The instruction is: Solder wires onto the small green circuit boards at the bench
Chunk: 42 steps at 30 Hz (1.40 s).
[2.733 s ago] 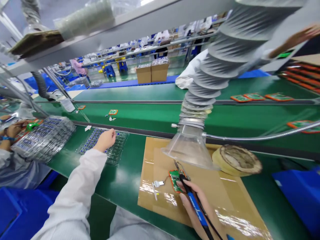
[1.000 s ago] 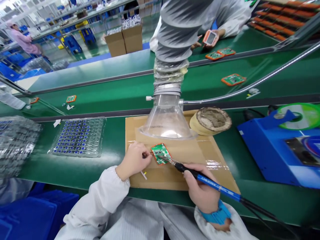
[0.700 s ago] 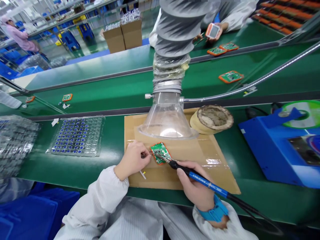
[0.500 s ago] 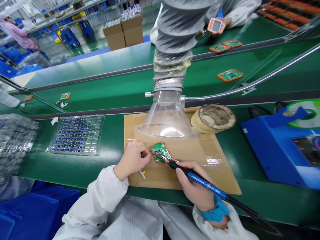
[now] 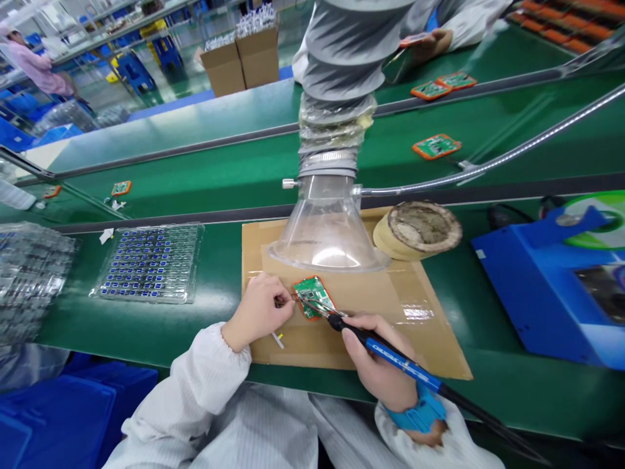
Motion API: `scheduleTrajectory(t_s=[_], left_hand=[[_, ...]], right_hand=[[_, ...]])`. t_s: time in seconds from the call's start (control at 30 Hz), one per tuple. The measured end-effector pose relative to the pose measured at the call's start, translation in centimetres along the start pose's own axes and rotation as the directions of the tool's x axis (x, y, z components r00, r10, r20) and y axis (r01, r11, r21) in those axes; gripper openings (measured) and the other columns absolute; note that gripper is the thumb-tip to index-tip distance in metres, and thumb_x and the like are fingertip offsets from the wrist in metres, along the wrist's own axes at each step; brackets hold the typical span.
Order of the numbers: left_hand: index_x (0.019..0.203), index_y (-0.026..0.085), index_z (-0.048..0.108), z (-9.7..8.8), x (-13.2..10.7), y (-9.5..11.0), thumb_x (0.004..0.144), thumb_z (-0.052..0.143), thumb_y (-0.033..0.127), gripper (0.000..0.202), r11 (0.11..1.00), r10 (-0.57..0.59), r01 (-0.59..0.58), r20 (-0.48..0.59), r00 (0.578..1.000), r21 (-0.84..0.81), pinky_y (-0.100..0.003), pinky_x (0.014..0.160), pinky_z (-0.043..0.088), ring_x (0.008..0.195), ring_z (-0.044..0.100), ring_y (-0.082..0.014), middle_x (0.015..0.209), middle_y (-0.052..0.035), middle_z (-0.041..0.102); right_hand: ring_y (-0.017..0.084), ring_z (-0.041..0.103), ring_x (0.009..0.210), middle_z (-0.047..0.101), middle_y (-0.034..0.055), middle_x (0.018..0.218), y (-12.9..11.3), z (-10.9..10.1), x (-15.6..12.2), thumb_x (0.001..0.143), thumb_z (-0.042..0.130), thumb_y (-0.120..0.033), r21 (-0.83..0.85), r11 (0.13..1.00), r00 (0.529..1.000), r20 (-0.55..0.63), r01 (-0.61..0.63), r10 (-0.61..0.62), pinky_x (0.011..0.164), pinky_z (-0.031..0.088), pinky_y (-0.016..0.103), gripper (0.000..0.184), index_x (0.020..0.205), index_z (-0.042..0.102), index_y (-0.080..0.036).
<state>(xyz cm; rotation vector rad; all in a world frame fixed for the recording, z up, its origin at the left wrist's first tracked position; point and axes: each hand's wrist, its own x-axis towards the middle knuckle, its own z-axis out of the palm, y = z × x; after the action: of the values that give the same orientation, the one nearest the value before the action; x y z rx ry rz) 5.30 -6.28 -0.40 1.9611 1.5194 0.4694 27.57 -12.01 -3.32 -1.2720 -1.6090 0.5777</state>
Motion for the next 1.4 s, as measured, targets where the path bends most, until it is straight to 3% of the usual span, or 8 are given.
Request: scheduleTrajectory(t_s=[0.6,0.87,1.17,1.23,1.3,1.4], left_hand=[[0.064,0.018,0.062,0.0,0.0,0.1,0.081,0.070,0.011,0.019,1.000,-0.003,0.003,0.001,1.000,0.000,-0.035,0.081,0.039,0.084,0.054,-0.0198,0.073,-0.0013,0.065],[0.064,0.017,0.060,-0.1,0.0,-0.1,0.079,0.068,0.008,0.019,1.000,-0.001,0.001,0.010,1.000,-0.014,-0.035,0.080,0.039,0.083,0.053,-0.0190,0.074,-0.0007,0.064],[0.071,0.018,0.060,0.2,-0.3,0.8,0.080,0.063,0.011,0.012,0.989,0.015,-0.021,0.042,0.999,0.148,-0.040,0.084,0.045,0.094,0.054,-0.0241,0.088,-0.0059,0.062],[0.071,0.018,0.057,-0.3,0.1,0.6,0.080,0.061,0.011,0.013,0.996,0.003,-0.008,0.068,0.998,0.084,-0.040,0.085,0.048,0.094,0.056,-0.0234,0.089,-0.0065,0.063],[0.073,0.018,0.055,-1.5,0.9,-0.2,0.084,0.060,0.015,0.012,0.987,-0.075,0.096,0.154,0.985,-0.131,-0.038,0.083,0.052,0.088,0.061,-0.0204,0.086,-0.0051,0.064],[0.080,0.017,0.056,-4.2,2.8,-2.0,0.088,0.064,0.029,0.016,0.785,-0.185,0.384,0.409,0.894,-0.485,-0.033,0.079,0.057,0.079,0.068,-0.0166,0.081,-0.0041,0.068]], right_hand=[[0.014,0.071,0.074,0.072,0.0001,0.087,0.1,-0.2,0.0,0.092,0.066,-0.024,0.072,0.997,1.000,0.018,0.012,-0.013,0.067,0.056,0.021,0.003,0.095,0.066,-0.023],[0.019,0.070,0.074,0.070,0.0034,0.084,2.1,-1.3,-0.6,0.091,0.069,-0.026,0.135,0.987,0.977,-0.183,-0.088,0.112,0.065,0.055,0.029,0.005,0.093,0.070,-0.022],[0.018,0.069,0.074,0.069,0.0023,0.084,2.1,-1.7,-0.2,0.090,0.069,-0.026,0.105,0.992,0.973,-0.210,-0.069,0.090,0.067,0.055,0.028,0.005,0.091,0.070,-0.022],[0.019,0.069,0.075,0.069,0.0029,0.084,2.1,-1.8,-0.2,0.090,0.069,-0.026,0.106,0.992,0.970,-0.225,-0.064,0.087,0.067,0.055,0.029,0.005,0.091,0.070,-0.022],[0.019,0.068,0.073,0.069,0.0033,0.084,2.0,-2.1,-0.1,0.090,0.069,-0.026,0.101,0.993,0.968,-0.236,-0.059,0.082,0.066,0.055,0.029,0.005,0.091,0.070,-0.022],[0.019,0.068,0.070,0.069,0.0026,0.079,1.8,-2.5,0.1,0.089,0.069,-0.026,0.075,0.996,0.966,-0.250,-0.053,0.070,0.062,0.054,0.028,0.004,0.090,0.070,-0.022]])
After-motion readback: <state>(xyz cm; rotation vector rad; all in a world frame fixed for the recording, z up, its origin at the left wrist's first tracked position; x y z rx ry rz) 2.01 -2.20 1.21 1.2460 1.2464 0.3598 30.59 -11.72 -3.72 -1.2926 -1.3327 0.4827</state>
